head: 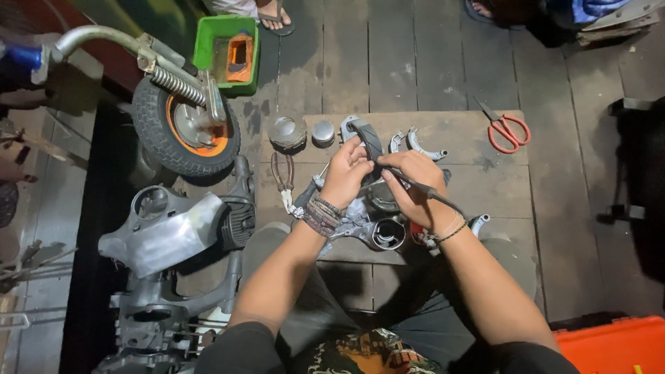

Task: Cleaning and detailing motorcycle engine components using a handheld power tool.

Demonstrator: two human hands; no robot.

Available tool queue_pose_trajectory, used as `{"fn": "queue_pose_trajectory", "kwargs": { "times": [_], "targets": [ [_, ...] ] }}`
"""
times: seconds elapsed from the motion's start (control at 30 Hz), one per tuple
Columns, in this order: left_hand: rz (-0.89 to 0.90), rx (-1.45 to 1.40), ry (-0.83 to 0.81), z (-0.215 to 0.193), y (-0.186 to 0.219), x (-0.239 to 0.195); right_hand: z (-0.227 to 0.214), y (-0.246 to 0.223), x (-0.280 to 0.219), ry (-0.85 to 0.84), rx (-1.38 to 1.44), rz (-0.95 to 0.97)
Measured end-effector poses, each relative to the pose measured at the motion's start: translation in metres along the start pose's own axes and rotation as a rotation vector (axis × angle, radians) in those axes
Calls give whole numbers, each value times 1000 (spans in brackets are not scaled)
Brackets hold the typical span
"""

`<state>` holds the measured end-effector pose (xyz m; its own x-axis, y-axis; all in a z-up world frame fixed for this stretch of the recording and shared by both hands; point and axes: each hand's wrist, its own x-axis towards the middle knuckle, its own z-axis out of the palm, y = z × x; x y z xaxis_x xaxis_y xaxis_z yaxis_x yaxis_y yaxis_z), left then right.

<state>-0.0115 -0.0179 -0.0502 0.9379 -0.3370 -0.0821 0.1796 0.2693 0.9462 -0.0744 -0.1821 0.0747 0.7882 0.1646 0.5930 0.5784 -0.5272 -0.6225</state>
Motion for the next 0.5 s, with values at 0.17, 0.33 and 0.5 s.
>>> {"fn": "queue_pose_trajectory", "kwargs": {
  "times": [0.17,0.33,0.5],
  "targets": [
    [3,35,-8,4,3,-4,-2,3,-1,-28,-22,-5],
    [25,21,29,1,3,0,-3,1,0,-2,-30,-15],
    [10,2,0,-5,-11,3,-5,0,1,-55,-31,9]
  ]
}}
